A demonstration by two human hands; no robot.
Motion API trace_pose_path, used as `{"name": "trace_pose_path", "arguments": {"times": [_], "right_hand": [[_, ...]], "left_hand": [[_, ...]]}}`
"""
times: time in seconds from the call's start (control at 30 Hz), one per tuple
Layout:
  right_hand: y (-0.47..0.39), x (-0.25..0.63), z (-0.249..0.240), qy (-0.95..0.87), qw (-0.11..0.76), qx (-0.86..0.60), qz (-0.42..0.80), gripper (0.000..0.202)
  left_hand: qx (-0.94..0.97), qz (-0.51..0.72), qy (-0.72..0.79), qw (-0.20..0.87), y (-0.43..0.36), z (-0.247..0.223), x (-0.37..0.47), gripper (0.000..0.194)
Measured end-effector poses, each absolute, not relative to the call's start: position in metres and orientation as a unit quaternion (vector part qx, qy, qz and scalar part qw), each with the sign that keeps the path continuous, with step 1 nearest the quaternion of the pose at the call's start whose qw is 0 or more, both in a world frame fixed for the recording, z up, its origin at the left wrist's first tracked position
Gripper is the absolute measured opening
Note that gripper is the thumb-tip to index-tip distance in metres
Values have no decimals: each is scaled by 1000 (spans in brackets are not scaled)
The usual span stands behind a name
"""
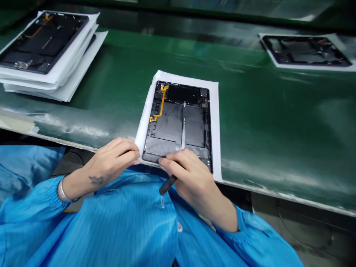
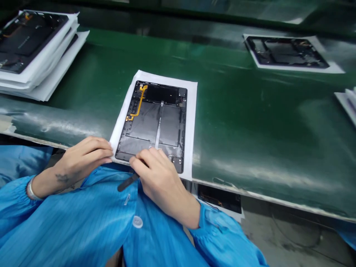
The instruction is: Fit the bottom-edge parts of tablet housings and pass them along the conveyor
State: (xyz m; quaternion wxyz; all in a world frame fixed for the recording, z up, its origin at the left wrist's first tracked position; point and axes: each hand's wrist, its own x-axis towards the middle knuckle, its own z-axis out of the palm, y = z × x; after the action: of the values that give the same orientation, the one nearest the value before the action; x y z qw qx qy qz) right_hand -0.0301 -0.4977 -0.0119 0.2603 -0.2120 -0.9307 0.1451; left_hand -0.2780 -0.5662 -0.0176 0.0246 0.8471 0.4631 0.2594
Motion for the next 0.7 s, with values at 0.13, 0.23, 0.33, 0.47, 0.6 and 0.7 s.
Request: {"name": "trace_pose_path", "arguments": {"times": [0.13, 0.23, 0.33, 0.47, 0.6, 0.7], "right_hand": [[-494, -42, -18, -922, 276, -229, 148, 27], [-489, -45, -23, -920, 308, -202, 132, 23], [-478, -46, -35, -923, 347, -144, 87, 14], [-466, -48, -48, -921, 369, -126, 13, 21], [-466, -53, -44, -903, 403, -150, 9, 25], [-467, -64, -40, -883, 444, -150, 7, 27]], "left_hand": [[849, 223, 471, 84, -557, -14, -275, 13], [852, 196, 481, 72, -552, -17, -270, 25], [848, 167, 495, 91, -545, -17, -269, 26], [834, 169, 512, 119, -536, 1, -275, 16], [750, 230, 588, 195, -519, 24, -286, 39], [708, 240, 598, 288, -498, 29, -288, 68]]}}
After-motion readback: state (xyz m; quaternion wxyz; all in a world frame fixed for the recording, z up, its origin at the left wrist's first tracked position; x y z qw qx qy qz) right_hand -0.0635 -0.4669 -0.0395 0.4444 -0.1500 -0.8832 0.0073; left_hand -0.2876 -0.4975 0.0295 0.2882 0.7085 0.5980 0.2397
